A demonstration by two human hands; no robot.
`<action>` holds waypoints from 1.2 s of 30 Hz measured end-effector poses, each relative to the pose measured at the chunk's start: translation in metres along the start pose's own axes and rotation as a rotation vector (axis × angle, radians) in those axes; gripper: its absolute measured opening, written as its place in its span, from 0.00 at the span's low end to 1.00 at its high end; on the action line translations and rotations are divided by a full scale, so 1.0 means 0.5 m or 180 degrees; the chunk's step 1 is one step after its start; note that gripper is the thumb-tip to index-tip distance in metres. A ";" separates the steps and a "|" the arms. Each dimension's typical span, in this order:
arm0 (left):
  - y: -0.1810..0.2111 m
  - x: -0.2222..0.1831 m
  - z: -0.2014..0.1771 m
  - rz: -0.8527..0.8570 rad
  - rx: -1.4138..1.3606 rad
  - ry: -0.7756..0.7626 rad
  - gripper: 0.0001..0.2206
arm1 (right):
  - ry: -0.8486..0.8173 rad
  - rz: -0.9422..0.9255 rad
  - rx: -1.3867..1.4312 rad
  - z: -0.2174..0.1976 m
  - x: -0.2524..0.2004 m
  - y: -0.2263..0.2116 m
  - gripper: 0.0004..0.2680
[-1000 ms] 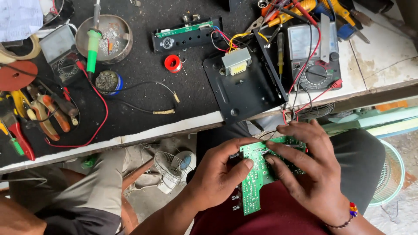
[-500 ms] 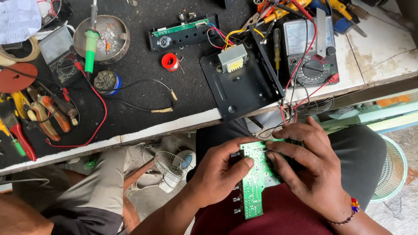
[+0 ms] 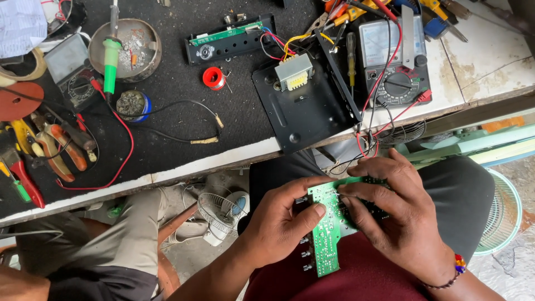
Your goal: Soldering components on a circuit board and reassembling it into the device housing.
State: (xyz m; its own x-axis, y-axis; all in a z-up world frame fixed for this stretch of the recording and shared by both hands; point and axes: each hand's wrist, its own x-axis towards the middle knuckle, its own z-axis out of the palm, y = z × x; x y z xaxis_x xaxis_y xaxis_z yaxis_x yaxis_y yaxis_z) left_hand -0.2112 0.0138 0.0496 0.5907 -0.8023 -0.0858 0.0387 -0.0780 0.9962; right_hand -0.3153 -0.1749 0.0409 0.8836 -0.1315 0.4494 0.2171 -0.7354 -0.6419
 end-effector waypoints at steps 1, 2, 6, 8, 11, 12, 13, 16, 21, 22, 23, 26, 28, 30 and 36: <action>0.000 0.000 0.000 0.0027 0.0015 -0.0011 0.19 | -0.0011 -0.0039 -0.0044 0.000 -0.001 0.001 0.04; 0.003 0.000 0.000 0.0025 0.0014 -0.0010 0.19 | -0.0013 -0.0038 -0.0042 -0.001 0.000 0.001 0.04; 0.005 0.002 -0.001 0.0041 -0.0060 -0.0012 0.19 | -0.0029 -0.0198 -0.0112 -0.001 0.002 0.003 0.04; 0.005 0.000 0.002 0.0075 -0.0059 -0.0007 0.19 | -0.0046 -0.0217 -0.0115 0.000 -0.001 0.003 0.05; 0.002 0.001 0.002 0.0083 -0.0074 0.0001 0.17 | -0.0045 -0.0193 -0.0104 0.000 -0.001 0.001 0.04; -0.002 0.000 0.002 0.0098 -0.0103 -0.0013 0.18 | -0.0022 -0.0149 -0.0080 -0.001 -0.001 -0.001 0.04; -0.006 0.000 0.002 0.0116 -0.0131 -0.0031 0.18 | 0.0004 -0.0106 -0.0058 -0.001 0.000 -0.003 0.05; -0.013 -0.004 0.004 0.0129 -0.0109 0.0001 0.18 | 0.0095 -0.0003 0.0015 -0.005 0.001 -0.012 0.05; -0.019 -0.003 0.002 0.0242 -0.0153 -0.0073 0.17 | 0.0170 0.0015 -0.0027 -0.008 -0.002 -0.016 0.07; -0.019 -0.004 0.002 0.0319 -0.0154 -0.0083 0.17 | 0.0205 0.0029 -0.0058 -0.008 -0.003 -0.017 0.07; -0.021 -0.004 0.002 0.0318 -0.0155 -0.0085 0.17 | 0.0204 0.0031 -0.0058 -0.008 -0.004 -0.017 0.07; -0.021 -0.004 0.002 0.0311 -0.0184 -0.0089 0.16 | 0.0199 -0.0044 -0.0132 -0.009 -0.004 -0.016 0.06; -0.019 -0.003 0.002 0.0359 -0.0277 -0.0108 0.17 | 0.0213 -0.0115 -0.0196 -0.009 -0.003 -0.017 0.06; -0.022 -0.004 0.001 0.0325 -0.0236 -0.0120 0.17 | 0.0183 -0.0174 -0.0217 -0.011 -0.005 -0.014 0.05; -0.023 -0.002 0.003 0.0377 -0.0278 -0.0091 0.17 | 0.0168 -0.0407 -0.0363 -0.014 -0.003 -0.011 0.05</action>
State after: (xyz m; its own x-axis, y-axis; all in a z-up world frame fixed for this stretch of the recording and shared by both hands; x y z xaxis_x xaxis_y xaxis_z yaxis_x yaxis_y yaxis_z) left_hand -0.2135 0.0148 0.0379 0.5721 -0.8195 0.0331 0.0408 0.0688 0.9968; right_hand -0.3206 -0.1753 0.0482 0.8282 -0.0644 0.5568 0.2752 -0.8186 -0.5041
